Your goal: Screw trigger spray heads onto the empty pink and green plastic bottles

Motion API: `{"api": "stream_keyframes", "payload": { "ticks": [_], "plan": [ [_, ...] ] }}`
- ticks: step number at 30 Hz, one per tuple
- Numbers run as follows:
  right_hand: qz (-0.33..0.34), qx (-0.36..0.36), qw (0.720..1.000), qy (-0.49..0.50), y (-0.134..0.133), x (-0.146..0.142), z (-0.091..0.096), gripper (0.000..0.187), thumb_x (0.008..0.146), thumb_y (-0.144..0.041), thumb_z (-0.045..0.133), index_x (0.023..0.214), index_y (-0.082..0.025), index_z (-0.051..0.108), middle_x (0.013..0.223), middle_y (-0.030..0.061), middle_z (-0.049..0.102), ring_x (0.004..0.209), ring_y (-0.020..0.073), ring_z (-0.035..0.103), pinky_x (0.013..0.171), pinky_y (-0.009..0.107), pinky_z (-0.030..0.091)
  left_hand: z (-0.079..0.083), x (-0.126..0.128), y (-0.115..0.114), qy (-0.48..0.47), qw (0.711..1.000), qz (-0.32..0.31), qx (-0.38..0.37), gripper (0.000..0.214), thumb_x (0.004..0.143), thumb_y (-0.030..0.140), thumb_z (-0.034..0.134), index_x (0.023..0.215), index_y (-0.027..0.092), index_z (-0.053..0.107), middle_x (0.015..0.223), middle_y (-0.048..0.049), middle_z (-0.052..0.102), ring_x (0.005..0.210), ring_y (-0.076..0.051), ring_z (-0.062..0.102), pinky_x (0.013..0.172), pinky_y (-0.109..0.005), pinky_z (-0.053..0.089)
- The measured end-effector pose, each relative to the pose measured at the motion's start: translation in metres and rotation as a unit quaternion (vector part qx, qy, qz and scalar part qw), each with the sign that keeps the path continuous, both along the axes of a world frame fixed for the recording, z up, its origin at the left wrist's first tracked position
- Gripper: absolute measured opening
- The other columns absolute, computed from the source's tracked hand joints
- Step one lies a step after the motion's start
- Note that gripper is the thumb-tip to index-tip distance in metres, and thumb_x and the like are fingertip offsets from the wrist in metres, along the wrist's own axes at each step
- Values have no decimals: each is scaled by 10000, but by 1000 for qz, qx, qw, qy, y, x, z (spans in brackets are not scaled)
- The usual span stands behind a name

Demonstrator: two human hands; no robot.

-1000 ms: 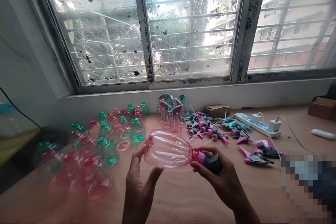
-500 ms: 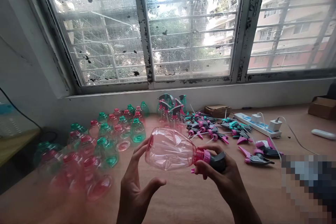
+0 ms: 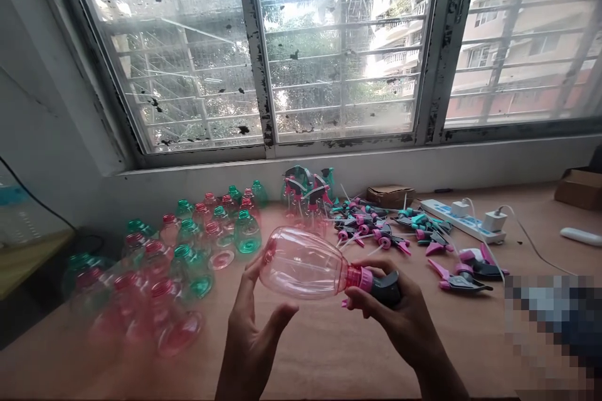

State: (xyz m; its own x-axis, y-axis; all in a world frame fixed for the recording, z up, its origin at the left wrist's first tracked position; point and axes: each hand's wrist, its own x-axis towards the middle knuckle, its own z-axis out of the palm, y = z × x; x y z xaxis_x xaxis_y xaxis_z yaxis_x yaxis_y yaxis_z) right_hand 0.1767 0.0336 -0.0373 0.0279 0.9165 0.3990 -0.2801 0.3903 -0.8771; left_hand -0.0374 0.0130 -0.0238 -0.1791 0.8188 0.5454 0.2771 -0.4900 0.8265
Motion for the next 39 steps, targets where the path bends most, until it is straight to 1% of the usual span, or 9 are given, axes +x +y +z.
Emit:
{"api": "stream_keyframes", "payload": {
  "ticks": [5, 12, 15, 19, 23, 27, 30, 34, 39],
  "plan": [
    [13, -15, 1000, 2, -4, -1, 2, 299, 783, -357, 904, 986, -209, 743, 682, -4, 755, 583, 161, 695, 501, 217, 505, 5, 10, -2, -48, 998, 33, -14, 547, 874, 526, 742, 1343, 273, 618, 1509, -103, 580, 1485, -353, 435, 1240, -550, 317],
    [40, -17, 997, 58, 6, 5, -4, 330, 806, -399, 880, 1009, -216, 697, 660, -2, 755, 538, 177, 718, 452, 213, 509, 3, 10, -3, -20, 1000, -17, -2, 577, 894, 419, 752, 1437, 363, 563, 1574, -36, 529, 1532, -295, 379, 1256, -454, 334],
    [22, -11, 999, 24, 2, 3, -2, 321, 784, -363, 902, 1007, -220, 721, 673, -5, 756, 548, 167, 697, 466, 216, 504, 2, 7, -4, -19, 1000, -1, -5, 620, 857, 496, 769, 1420, 314, 583, 1561, -69, 538, 1520, -335, 389, 1244, -479, 347],
    [6, -17, 1000, -2, -5, -3, 3, 305, 751, -346, 926, 966, -217, 752, 670, -20, 745, 573, 160, 689, 507, 219, 515, 6, 12, -5, -71, 997, 34, -14, 615, 856, 562, 745, 1366, 252, 599, 1525, -113, 564, 1481, -357, 434, 1243, -539, 313],
    [34, -47, 997, 46, -2, -7, 4, 344, 773, -414, 901, 958, -185, 723, 672, 3, 747, 546, 179, 720, 454, 211, 481, 10, 17, -8, -85, 996, 18, 0, 578, 869, 503, 755, 1379, 282, 598, 1553, -76, 541, 1504, -332, 409, 1249, -490, 327],
    [45, -70, 992, 90, 3, -5, 3, 371, 789, -455, 880, 942, -177, 688, 645, 11, 741, 526, 190, 722, 441, 216, 481, 12, 19, -13, -42, 999, 0, 15, 571, 895, 403, 743, 1435, 354, 563, 1589, -27, 506, 1547, -308, 339, 1282, -500, 263],
    [33, -62, 995, 71, 1, -3, 2, 368, 781, -465, 882, 930, -187, 694, 647, 11, 741, 541, 199, 723, 450, 229, 494, 13, 19, -14, -15, 1000, 11, 0, 624, 887, 440, 741, 1468, 356, 532, 1601, -37, 490, 1554, -317, 323, 1289, -516, 239],
    [17, -30, 999, 13, -1, -3, -1, 368, 763, -440, 902, 975, -200, 721, 644, 13, 752, 546, 188, 686, 464, 237, 481, 11, 19, -12, -42, 998, 35, 2, 606, 885, 524, 723, 1422, 283, 577, 1575, -83, 518, 1535, -340, 357, 1260, -509, 309],
    [30, -19, 999, 31, 5, -5, -5, 339, 793, -413, 886, 996, -198, 718, 647, 11, 755, 550, 188, 705, 460, 227, 482, 10, 17, -8, -68, 997, 1, 28, 565, 901, 442, 740, 1432, 341, 574, 1588, -46, 513, 1529, -326, 376, 1261, -490, 309]
  ]
}}
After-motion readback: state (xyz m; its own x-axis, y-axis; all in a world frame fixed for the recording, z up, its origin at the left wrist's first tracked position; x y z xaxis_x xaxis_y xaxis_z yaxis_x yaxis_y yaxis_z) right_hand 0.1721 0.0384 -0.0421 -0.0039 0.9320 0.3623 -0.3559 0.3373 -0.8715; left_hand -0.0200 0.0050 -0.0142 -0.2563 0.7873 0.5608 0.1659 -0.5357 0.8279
